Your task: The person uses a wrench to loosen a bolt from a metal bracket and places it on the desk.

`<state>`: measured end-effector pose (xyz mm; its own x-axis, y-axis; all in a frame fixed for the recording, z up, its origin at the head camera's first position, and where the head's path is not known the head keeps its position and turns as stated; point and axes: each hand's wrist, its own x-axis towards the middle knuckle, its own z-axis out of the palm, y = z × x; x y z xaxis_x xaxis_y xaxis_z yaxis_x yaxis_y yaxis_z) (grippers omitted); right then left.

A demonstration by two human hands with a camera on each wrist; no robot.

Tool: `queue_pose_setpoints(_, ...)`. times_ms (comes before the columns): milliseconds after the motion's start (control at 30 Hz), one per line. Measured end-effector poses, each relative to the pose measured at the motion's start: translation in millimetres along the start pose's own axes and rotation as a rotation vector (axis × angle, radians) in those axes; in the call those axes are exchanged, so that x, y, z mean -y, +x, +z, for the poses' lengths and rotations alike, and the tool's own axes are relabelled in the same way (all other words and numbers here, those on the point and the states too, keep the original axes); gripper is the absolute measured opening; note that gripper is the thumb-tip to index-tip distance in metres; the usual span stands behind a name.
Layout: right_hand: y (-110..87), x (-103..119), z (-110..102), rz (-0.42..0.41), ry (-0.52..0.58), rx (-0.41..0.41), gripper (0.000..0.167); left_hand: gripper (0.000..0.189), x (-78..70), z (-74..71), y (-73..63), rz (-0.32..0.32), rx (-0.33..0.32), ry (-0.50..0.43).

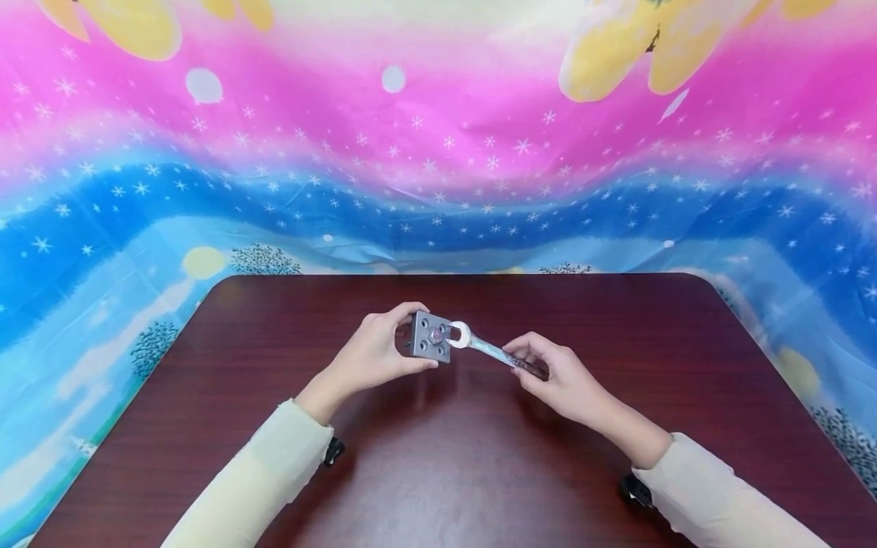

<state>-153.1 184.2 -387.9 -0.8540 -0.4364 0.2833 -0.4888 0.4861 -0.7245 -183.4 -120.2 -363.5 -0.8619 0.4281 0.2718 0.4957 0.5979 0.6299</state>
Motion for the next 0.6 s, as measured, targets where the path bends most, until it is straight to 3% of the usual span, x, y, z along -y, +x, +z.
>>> queue_pose_setpoints(333, 2.7, 13, 11, 0.000, 0.065, -0.096, 0.029, 0.073, -7.7, 3.5, 3.7, 0.011, -0.131, -0.025)
queue_pose_setpoints(600, 4.0, 17, 18, 0.014, 0.139, -0.121, 0.028, 0.071, -13.7, 4.4, 6.8, 0.049, -0.217, -0.037)
